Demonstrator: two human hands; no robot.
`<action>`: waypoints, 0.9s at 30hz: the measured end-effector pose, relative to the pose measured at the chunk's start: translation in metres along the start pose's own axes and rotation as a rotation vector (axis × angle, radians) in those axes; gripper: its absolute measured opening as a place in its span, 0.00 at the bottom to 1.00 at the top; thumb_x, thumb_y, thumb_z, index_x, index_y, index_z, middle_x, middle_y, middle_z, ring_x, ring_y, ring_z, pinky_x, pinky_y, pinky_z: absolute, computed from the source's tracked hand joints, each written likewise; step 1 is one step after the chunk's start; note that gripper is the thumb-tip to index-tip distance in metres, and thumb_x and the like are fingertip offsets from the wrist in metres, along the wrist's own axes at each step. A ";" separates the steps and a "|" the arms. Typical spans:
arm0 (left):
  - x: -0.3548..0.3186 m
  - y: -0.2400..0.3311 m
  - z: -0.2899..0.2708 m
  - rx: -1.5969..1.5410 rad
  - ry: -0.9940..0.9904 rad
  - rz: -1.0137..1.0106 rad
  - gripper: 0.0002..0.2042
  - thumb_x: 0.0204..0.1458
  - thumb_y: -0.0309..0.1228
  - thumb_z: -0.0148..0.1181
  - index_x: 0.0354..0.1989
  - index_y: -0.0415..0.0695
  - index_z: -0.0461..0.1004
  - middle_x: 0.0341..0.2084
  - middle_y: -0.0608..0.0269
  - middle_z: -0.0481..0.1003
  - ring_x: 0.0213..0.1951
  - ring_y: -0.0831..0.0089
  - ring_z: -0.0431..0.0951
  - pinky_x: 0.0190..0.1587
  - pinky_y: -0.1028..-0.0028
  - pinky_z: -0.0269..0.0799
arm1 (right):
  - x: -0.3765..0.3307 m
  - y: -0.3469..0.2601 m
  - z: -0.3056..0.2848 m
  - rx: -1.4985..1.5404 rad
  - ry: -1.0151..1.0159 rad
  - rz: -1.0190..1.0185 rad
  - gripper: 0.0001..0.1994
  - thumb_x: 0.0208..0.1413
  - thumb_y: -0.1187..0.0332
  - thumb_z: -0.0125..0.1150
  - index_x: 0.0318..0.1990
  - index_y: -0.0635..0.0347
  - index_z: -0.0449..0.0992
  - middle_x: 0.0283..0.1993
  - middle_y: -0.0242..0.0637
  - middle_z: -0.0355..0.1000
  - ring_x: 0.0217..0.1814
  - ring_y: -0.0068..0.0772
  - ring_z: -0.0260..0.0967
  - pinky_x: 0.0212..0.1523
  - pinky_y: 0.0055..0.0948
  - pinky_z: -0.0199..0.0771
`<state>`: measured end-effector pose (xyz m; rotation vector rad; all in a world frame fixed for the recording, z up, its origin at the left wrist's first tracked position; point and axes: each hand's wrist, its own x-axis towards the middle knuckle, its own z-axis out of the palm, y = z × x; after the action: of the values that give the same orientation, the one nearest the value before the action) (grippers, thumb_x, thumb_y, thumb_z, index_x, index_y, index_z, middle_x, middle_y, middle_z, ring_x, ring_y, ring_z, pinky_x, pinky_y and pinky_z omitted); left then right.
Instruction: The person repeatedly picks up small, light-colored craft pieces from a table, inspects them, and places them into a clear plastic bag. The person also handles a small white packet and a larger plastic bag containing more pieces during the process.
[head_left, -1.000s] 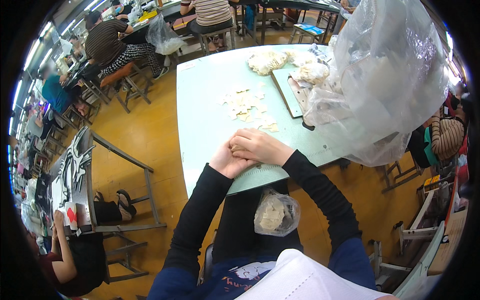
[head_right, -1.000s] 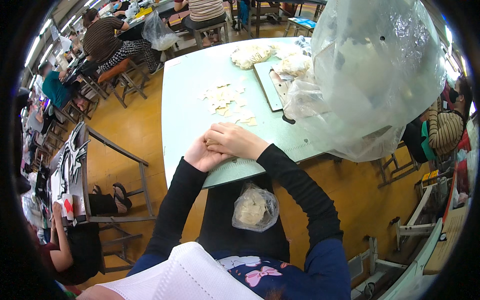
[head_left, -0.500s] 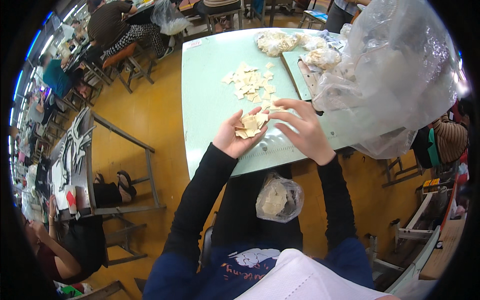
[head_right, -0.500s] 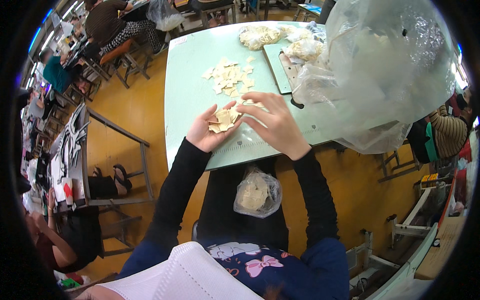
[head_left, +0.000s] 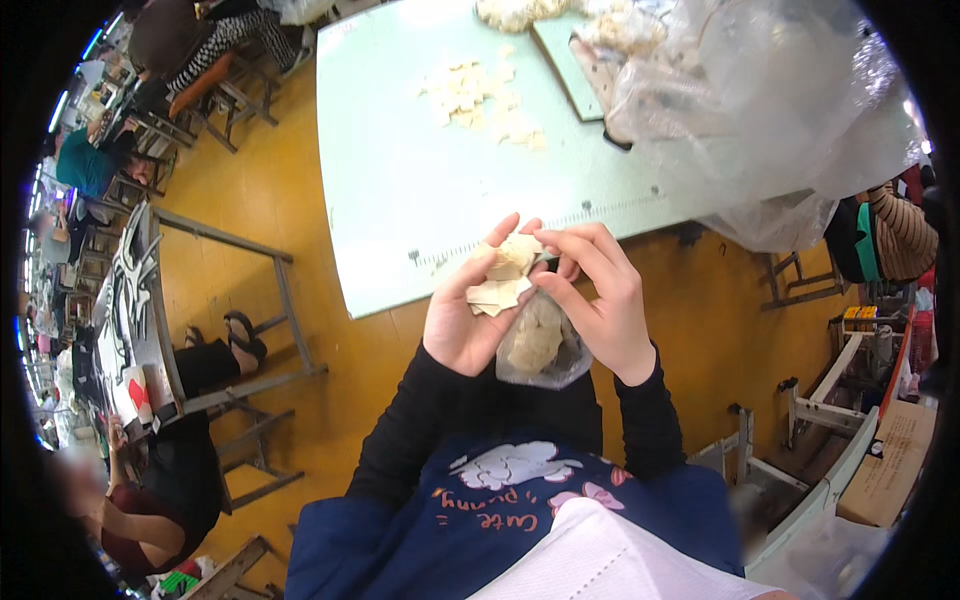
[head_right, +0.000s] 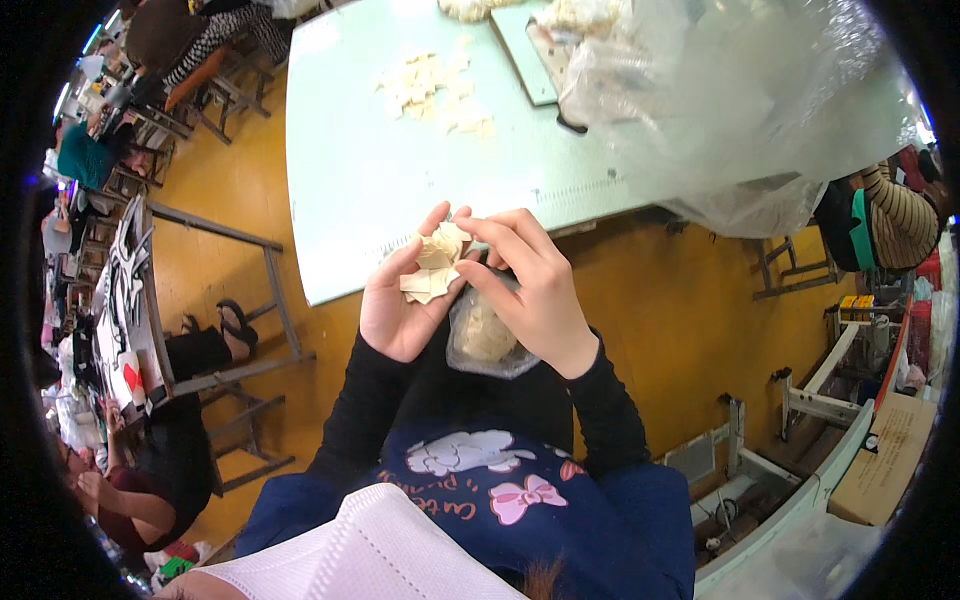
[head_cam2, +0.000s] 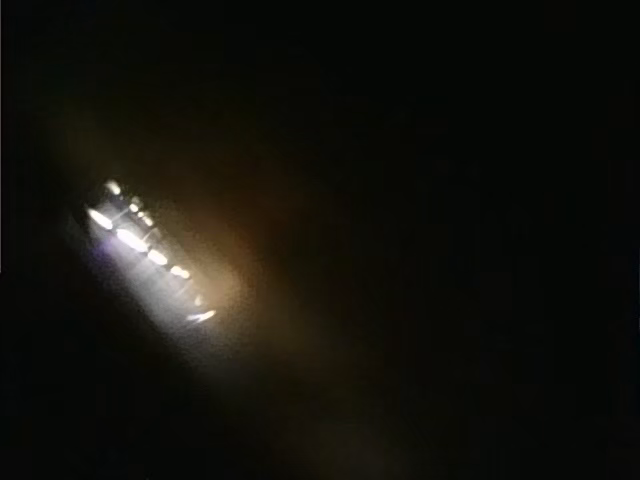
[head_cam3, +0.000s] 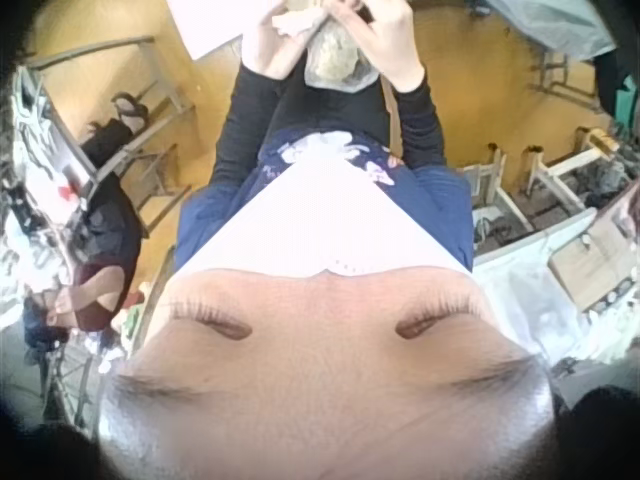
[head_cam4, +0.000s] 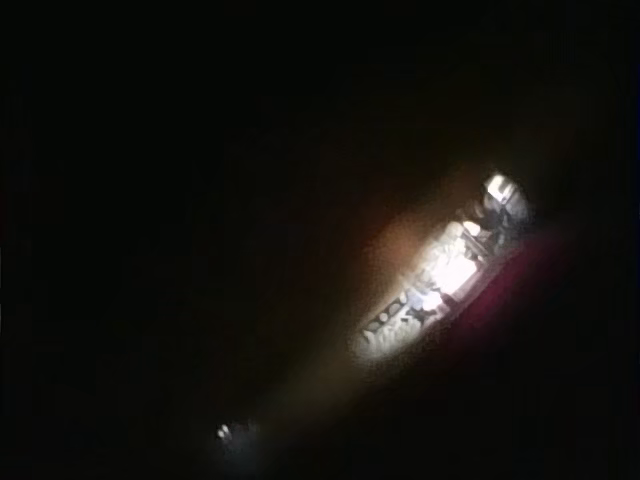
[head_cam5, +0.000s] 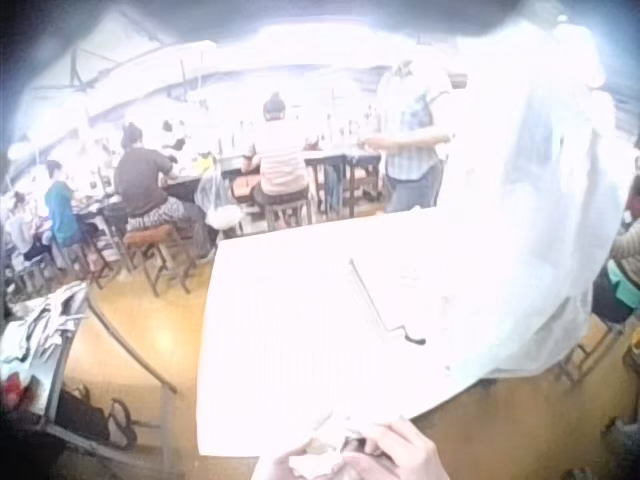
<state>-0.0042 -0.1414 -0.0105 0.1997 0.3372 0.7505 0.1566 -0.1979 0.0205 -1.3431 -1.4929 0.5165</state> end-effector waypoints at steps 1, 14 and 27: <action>-0.009 -0.005 0.001 0.027 0.011 -0.035 0.29 0.62 0.32 0.51 0.71 0.41 0.54 0.62 0.52 0.65 0.64 0.62 0.66 0.66 0.67 0.62 | -0.004 0.000 0.004 0.008 -0.006 0.024 0.17 0.50 0.78 0.67 0.50 0.65 0.78 0.42 0.36 0.70 0.33 0.23 0.66 0.37 0.22 0.70; -0.039 -0.040 -0.015 0.031 0.107 -0.074 0.29 0.63 0.31 0.49 0.71 0.36 0.50 0.71 0.51 0.54 0.69 0.61 0.59 0.69 0.62 0.60 | -0.064 0.009 0.012 0.321 0.002 0.386 0.11 0.53 0.78 0.66 0.44 0.65 0.81 0.41 0.36 0.75 0.39 0.26 0.75 0.40 0.22 0.75; -0.040 -0.048 -0.022 -0.045 0.130 -0.088 0.28 0.64 0.29 0.47 0.71 0.35 0.50 0.70 0.49 0.56 0.70 0.61 0.58 0.70 0.62 0.58 | -0.068 0.005 0.008 0.093 0.031 0.272 0.10 0.51 0.82 0.65 0.42 0.67 0.81 0.40 0.40 0.77 0.38 0.30 0.76 0.39 0.25 0.75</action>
<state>-0.0092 -0.2020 -0.0359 0.0929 0.4493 0.6845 0.1421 -0.2561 -0.0132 -1.4823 -1.2519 0.7253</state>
